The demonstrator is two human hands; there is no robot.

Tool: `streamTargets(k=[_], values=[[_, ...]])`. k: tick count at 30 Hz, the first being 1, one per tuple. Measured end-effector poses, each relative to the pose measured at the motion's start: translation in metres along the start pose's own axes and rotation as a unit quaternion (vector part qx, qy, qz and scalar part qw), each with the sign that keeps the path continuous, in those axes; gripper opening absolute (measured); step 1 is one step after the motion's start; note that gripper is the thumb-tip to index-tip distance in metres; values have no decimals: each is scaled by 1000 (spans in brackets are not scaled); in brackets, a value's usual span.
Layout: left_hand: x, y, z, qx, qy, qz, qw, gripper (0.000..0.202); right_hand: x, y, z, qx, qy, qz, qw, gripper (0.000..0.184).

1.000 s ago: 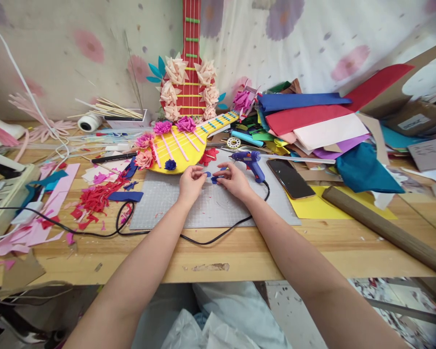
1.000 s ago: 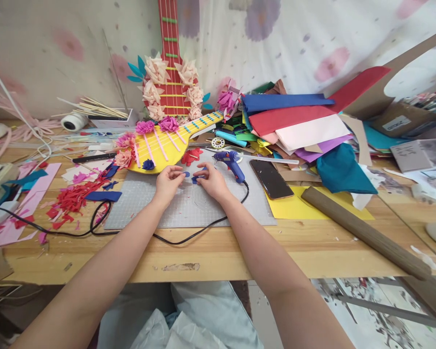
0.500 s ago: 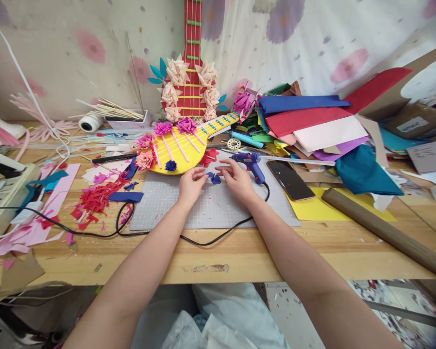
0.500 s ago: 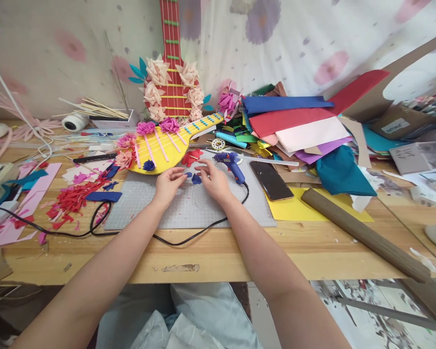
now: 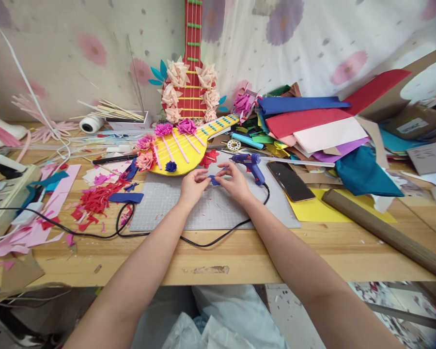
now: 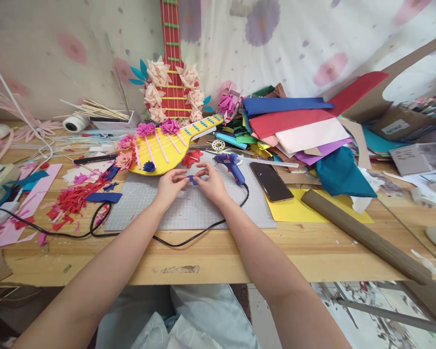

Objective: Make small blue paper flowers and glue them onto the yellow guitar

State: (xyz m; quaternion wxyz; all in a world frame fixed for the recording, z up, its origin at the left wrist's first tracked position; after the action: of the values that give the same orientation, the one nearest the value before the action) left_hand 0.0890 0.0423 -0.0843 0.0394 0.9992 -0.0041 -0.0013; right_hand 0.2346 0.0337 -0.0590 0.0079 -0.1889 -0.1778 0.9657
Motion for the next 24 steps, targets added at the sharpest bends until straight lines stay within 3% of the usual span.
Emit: streamTargets(k=[4,8,12,16,18,20,22,24], values=[[4,-1,-1,26,-19,16,999,16,1,1,2,-21,13,11,1000,29],[5,-2,1,12,-12,21,1000,10,1,0,2,-26,23,11,999,25],[2,-2,1,1,-5,12,1000,8,-24,-1,8,1,-1,9,1000,27],[-1,-3,3,-20,4,-4,1000,9,-53,14,11,99,-21,207,973,35],[-1,-3,4,-27,10,-6,1000,10,-79,24,3,158,22,235,959,39],[-1,-3,4,-28,9,-8,1000,9,-107,23,-8,182,90,182,962,43],[-1,-3,5,-27,4,-11,1000,8,-127,16,-16,168,168,78,968,45],[-1,-4,6,-29,1,-12,1000,8,-130,7,-21,133,214,-3,968,51]])
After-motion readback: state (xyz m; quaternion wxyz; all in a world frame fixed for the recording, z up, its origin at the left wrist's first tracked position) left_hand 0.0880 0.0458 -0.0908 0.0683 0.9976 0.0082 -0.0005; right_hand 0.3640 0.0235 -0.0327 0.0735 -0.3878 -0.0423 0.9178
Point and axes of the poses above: each hand's wrist, its own y-axis away from the middle knuckle, its own x-axis out of the palm, z = x × y, the point moved 8 cm from there along -y, towards the middle knuckle, and after that the axes turned 5 degrees about -x, right-handed, at the moved point
